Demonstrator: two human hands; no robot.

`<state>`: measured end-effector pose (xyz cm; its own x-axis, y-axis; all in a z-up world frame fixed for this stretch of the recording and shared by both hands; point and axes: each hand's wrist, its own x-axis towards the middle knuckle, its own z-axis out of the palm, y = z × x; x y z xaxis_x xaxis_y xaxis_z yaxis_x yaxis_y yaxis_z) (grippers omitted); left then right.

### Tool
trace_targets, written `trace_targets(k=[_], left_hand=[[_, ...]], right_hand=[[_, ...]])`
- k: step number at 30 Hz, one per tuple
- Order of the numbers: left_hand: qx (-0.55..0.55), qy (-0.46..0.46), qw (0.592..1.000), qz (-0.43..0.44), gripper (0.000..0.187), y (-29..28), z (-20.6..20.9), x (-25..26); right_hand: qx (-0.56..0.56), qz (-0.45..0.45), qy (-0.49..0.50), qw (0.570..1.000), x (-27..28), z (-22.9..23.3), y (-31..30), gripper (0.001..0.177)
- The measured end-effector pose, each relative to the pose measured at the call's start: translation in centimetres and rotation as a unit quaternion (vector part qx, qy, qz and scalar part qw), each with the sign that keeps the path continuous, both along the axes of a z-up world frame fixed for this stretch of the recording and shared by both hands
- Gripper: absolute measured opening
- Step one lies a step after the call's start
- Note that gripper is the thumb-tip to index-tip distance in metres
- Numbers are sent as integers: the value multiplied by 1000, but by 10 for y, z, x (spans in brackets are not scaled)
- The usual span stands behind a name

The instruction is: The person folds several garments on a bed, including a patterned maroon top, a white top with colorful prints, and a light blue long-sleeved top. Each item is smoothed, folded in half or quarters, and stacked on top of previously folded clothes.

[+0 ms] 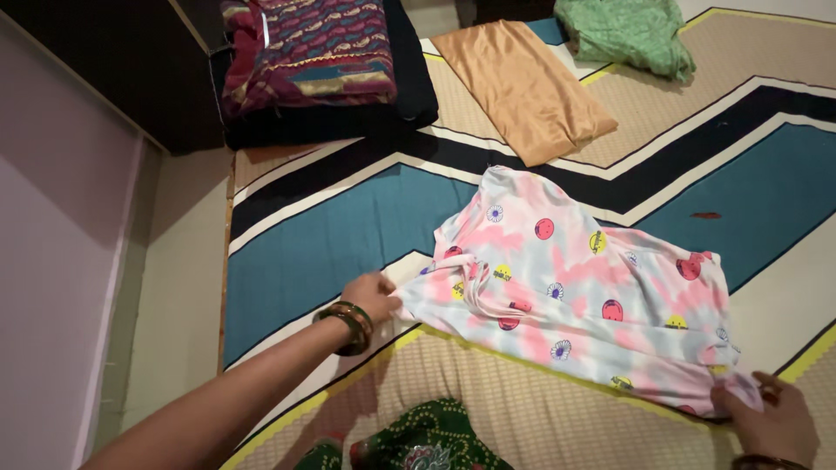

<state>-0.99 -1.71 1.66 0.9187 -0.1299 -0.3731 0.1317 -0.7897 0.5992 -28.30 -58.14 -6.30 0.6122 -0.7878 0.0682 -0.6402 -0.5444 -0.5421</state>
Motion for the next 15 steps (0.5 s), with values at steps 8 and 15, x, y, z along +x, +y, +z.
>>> trace_targets(k=[8, 15], left_hand=[[47, -342, 845, -408, 48, -81, 48, 1], [105, -297, 817, -482, 23, -124, 39, 49]], right_hand=[[-197, 252, -36, 947, 43, 68, 60, 36], [-58, 178, 54, 981, 55, 88, 53, 21]])
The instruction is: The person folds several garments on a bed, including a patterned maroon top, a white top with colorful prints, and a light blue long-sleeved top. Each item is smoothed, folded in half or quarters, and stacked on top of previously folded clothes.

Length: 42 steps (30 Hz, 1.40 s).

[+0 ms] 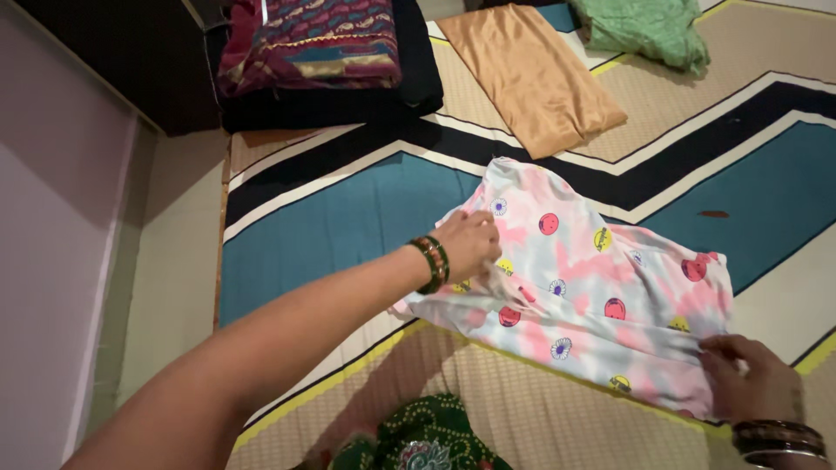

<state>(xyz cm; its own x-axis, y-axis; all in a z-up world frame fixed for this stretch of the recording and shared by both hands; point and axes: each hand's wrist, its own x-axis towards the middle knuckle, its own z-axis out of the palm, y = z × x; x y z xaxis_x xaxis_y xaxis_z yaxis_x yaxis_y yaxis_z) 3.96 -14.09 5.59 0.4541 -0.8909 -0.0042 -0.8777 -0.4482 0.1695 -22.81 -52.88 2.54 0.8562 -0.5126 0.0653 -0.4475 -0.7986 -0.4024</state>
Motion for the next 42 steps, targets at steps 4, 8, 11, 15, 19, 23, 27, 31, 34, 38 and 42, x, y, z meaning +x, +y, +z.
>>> trace_targets(k=[4, 8, 11, 15, 19, 23, 27, 31, 34, 38, 42], left_hand=[[-58, -14, 992, 107, 21, -9, -1, 35], [-124, -155, 963, 181, 47, -17, -20, 14], [-136, -156, 973, 103, 55, -23, -41, -39], [-121, 11, 990, 75, 71, -18, -63, -83], [-46, 21, 991, 127, 89, 11, -73, -70], [-39, 10, 989, 143, 92, 28, -70, -62], [-44, 9, 988, 147, 93, 27, -63, -65], [-21, 4, 993, 112, 97, 33, -48, -64], [39, 22, 999, 25, 102, 55, -49, -66], [26, -75, 994, -75, 79, 93, -64, -61], [-41, -121, 990, -66, 59, 102, -74, -53]], right_hand=[[-27, -51, -34, 998, 0, -10, -6, 14], [-212, 51, -154, 964, 16, -12, 20, 22], [-264, 211, -270, 902, 32, -12, 83, 43], [-72, 238, -123, 961, 40, -35, 191, 50], [-89, 219, 25, 971, 33, -46, 172, 84], [-149, 120, 57, 980, 13, -40, 91, 93], [-196, 98, 36, 975, -9, -37, 40, 88], [-161, 110, -9, 981, -14, -29, 37, 90], [-175, 238, -69, 953, -31, -21, 41, 92], [-177, 269, -79, 943, -44, -19, 42, 73], [-184, 220, -21, 958, -39, -34, 34, 76]])
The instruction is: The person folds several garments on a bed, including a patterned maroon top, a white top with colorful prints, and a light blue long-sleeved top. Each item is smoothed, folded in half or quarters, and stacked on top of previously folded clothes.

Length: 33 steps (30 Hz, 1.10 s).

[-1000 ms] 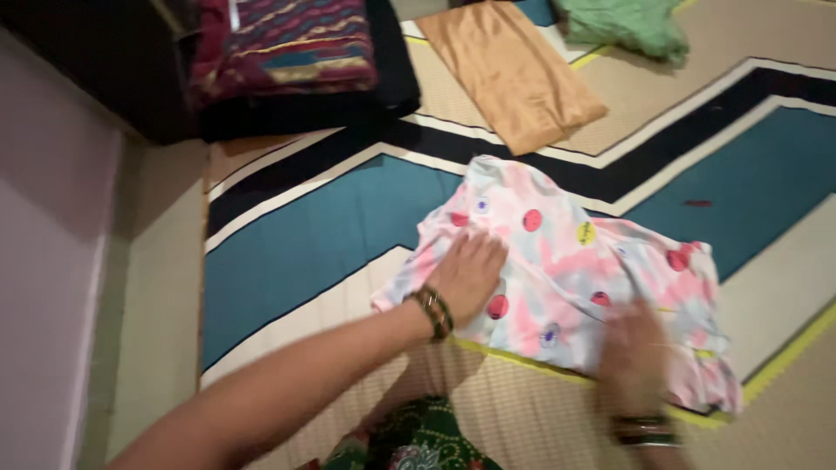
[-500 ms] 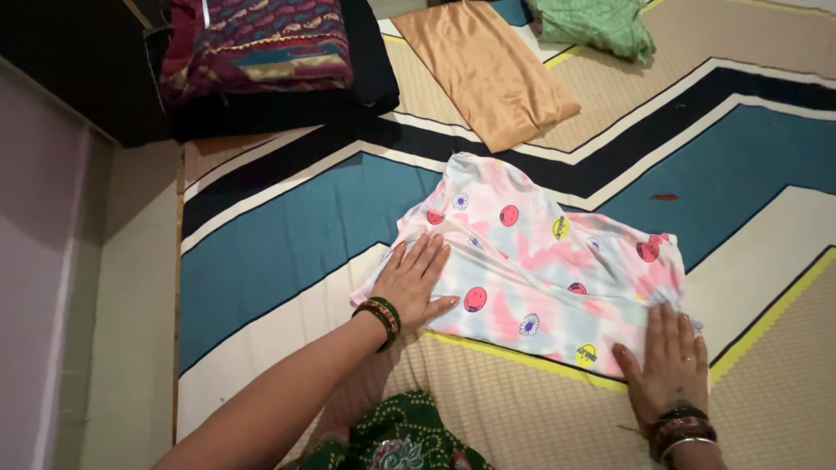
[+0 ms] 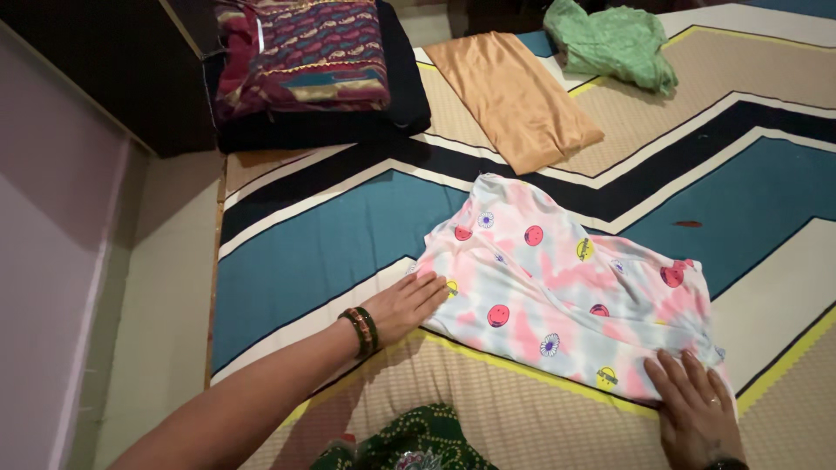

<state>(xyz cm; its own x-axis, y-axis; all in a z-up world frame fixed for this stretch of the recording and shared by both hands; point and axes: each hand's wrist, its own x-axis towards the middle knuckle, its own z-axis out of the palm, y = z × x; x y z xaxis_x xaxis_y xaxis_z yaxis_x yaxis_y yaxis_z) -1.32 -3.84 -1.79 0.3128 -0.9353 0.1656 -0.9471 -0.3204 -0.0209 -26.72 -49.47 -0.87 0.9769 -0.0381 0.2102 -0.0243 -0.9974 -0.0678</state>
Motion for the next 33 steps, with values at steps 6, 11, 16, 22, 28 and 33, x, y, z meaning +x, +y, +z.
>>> trace_targets(k=[6, 11, 16, 22, 28, 33], left_hand=[[-43, 81, 996, -3, 62, -8, 52, -2], [235, 128, 952, 148, 50, -60, 95, 52], [16, 141, 966, 214, 49, -113, 81, 108], [-40, 129, 965, 226, 61, -171, 43, 163], [65, 106, 958, 260, 25, -204, 20, 206], [68, 129, 939, 312, 29, -156, 23, 227]], right_hand=[[13, -23, 10, 1000, 3, -3, -27, 48], [270, -218, 36, 937, 64, 21, -66, 42], [86, -132, 38, 987, 165, 34, -91, 63], [168, -184, 194, 949, 211, 41, -96, 54], [96, -168, 236, 952, 209, 38, -120, 29], [136, -234, 185, 945, 190, 25, -154, 29]])
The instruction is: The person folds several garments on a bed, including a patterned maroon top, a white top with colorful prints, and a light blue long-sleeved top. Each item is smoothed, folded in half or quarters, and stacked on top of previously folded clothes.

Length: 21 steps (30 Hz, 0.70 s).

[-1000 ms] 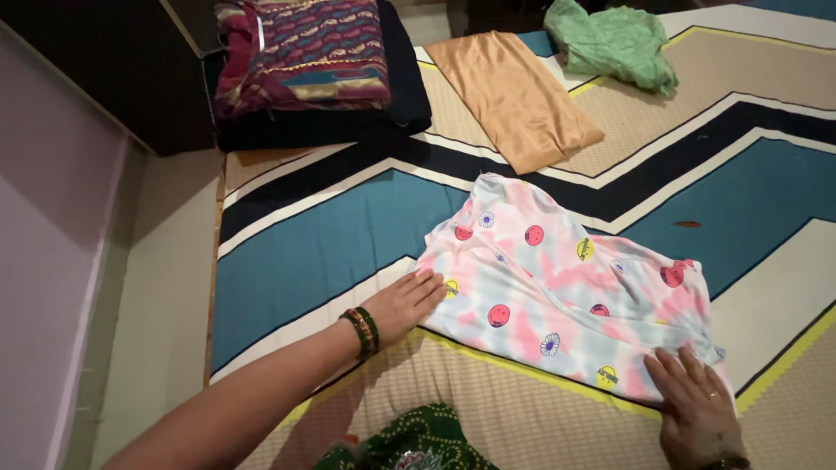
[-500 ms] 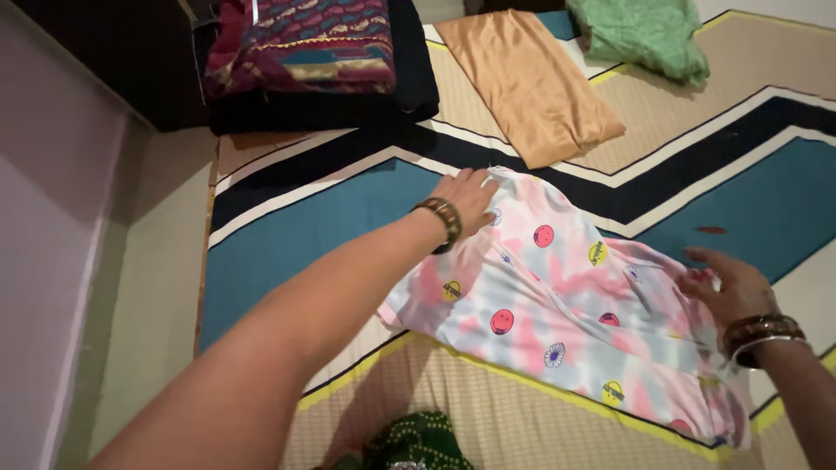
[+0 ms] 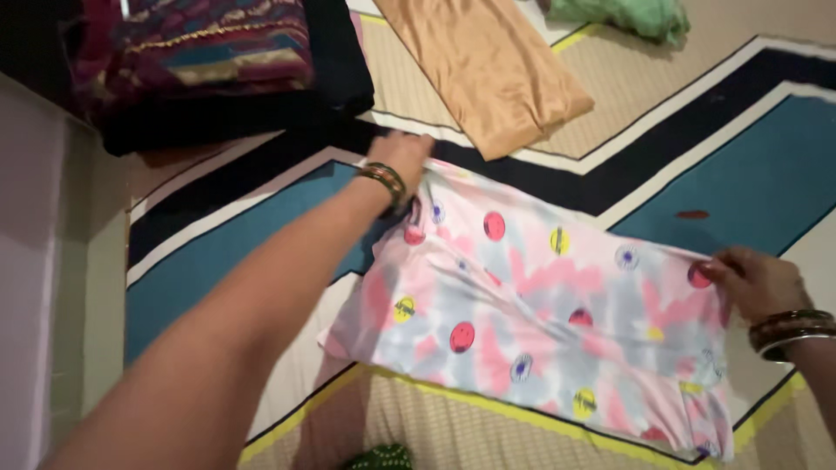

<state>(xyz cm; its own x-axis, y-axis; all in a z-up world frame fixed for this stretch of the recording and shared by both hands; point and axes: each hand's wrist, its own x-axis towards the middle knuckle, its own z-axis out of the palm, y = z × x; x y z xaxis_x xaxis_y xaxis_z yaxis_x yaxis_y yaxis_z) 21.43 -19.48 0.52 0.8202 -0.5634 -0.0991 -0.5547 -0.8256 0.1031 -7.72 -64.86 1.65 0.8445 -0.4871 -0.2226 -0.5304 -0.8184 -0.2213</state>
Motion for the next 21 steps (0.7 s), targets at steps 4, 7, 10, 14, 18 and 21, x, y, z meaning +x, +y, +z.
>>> trace_targets(k=[4, 7, 10, 14, 18, 21], left_hand=[[-48, 1, 999, -7, 34, 14, 3, -9], [-67, 45, 997, -3, 40, 4, 7, -13], [-96, 58, 994, 7, 35, -4, 17, -8], [-204, 64, 977, 24, 25, 19, 30, -12], [-280, -6, 959, -38, 24, 69, 41, -59], [-288, -32, 949, -126, 20, 116, 47, -114]], right_hand=[[-33, 25, 37, 998, 6, -13, -7, 34], [-14, 60, -9, 998, 4, -19, -11, 35], [42, 23, -32, 998, -5, -19, -19, 35], [96, 7, -157, 983, -35, -22, -21, 26], [33, 114, -237, 964, -83, -20, -12, 18], [92, 112, -205, 968, -127, -15, 5, 14]])
